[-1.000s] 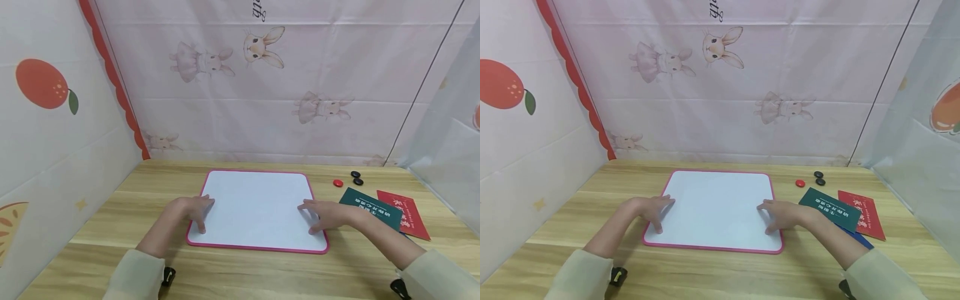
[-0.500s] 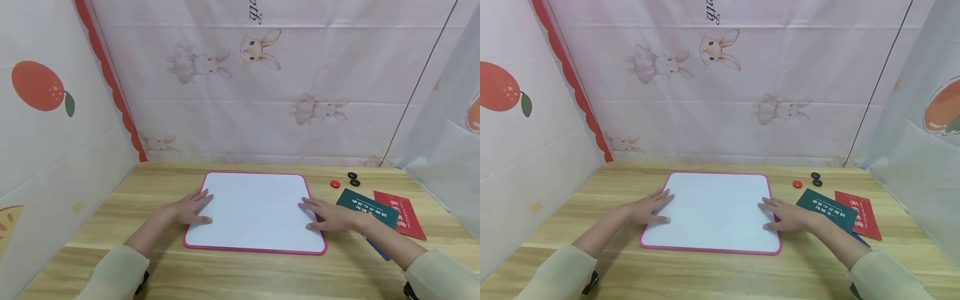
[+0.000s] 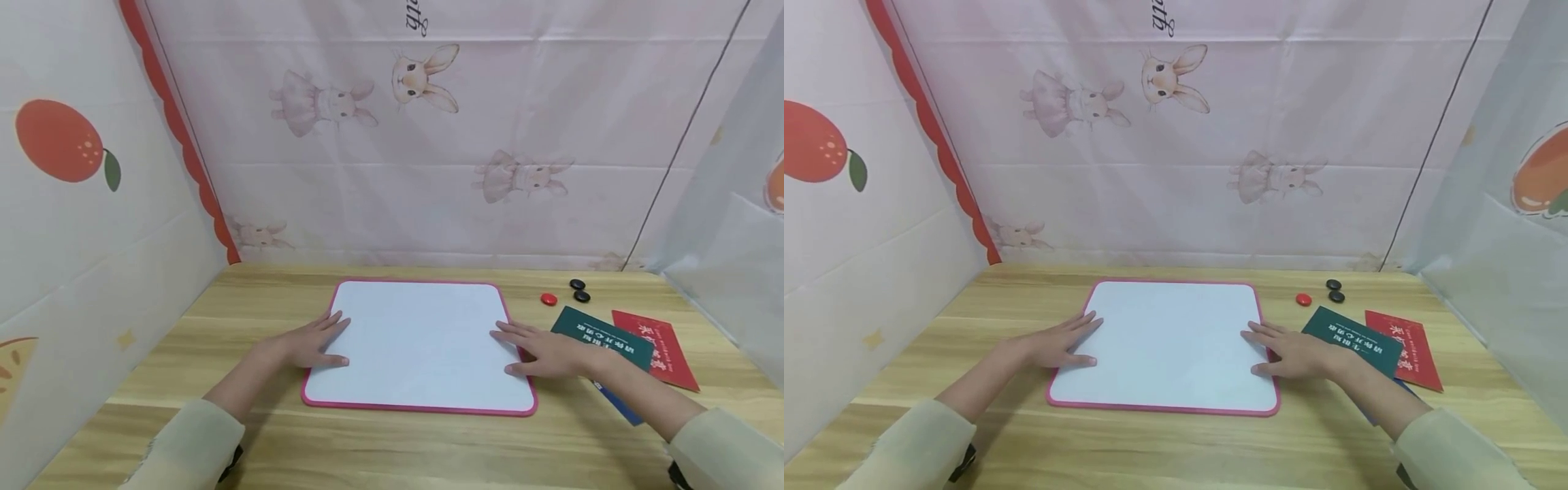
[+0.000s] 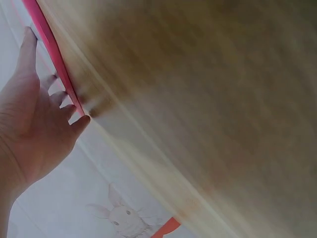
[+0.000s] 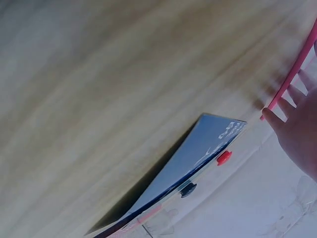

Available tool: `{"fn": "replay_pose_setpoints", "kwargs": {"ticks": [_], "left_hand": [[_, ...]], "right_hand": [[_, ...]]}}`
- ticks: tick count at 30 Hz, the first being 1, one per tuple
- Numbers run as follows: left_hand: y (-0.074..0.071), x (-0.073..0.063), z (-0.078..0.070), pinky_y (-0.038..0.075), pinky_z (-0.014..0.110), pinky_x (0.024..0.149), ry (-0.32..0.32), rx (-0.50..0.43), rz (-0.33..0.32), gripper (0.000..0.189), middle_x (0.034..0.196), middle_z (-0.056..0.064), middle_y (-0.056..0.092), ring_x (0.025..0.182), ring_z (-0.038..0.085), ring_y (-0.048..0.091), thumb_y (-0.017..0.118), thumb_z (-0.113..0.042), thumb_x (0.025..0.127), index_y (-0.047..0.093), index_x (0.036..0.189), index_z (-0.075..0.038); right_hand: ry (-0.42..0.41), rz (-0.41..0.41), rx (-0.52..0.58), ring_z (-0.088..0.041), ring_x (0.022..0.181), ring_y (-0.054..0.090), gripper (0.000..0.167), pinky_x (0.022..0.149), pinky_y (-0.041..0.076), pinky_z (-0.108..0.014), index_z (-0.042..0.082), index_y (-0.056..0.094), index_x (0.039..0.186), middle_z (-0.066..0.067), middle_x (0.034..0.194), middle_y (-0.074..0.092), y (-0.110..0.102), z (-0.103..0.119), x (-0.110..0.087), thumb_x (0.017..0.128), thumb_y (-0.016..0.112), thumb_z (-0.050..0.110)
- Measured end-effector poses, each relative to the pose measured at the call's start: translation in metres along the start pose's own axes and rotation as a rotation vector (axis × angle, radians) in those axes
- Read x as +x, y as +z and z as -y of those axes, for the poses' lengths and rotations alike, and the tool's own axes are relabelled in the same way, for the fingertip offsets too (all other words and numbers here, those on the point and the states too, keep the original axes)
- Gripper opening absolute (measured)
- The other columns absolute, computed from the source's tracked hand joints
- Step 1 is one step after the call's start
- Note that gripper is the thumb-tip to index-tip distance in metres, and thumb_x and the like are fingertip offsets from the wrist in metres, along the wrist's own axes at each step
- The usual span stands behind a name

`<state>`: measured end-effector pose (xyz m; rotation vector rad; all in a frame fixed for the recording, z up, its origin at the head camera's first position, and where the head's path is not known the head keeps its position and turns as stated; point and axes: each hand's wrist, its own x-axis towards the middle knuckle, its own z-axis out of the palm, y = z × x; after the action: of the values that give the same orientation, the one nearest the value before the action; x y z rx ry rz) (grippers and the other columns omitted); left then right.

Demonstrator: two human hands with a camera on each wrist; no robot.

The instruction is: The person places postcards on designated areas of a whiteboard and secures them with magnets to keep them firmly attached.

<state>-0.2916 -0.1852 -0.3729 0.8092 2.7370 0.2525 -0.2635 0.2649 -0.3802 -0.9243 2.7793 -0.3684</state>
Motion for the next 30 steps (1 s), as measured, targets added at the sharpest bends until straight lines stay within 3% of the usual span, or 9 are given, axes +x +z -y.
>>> {"fn": "replay_pose_setpoints", "kwargs": {"ticks": [30], "left_hand": [[-0.001,0.007,-0.027,0.016,0.052,0.105,-0.061,0.051,0.045,0.086,0.152,0.012,0.005,0.137,0.031,0.001,0.049,-0.06,0.085,0.015,0.148,-0.013]], "right_hand": [[0.017,0.001,0.047,-0.041,0.132,0.017,0.073,0.093,0.027,-0.064,0.012,0.037,0.141,-0.015,0.147,0.025,-0.007,-0.011,-0.013,0.083,0.06,0.049]]}}
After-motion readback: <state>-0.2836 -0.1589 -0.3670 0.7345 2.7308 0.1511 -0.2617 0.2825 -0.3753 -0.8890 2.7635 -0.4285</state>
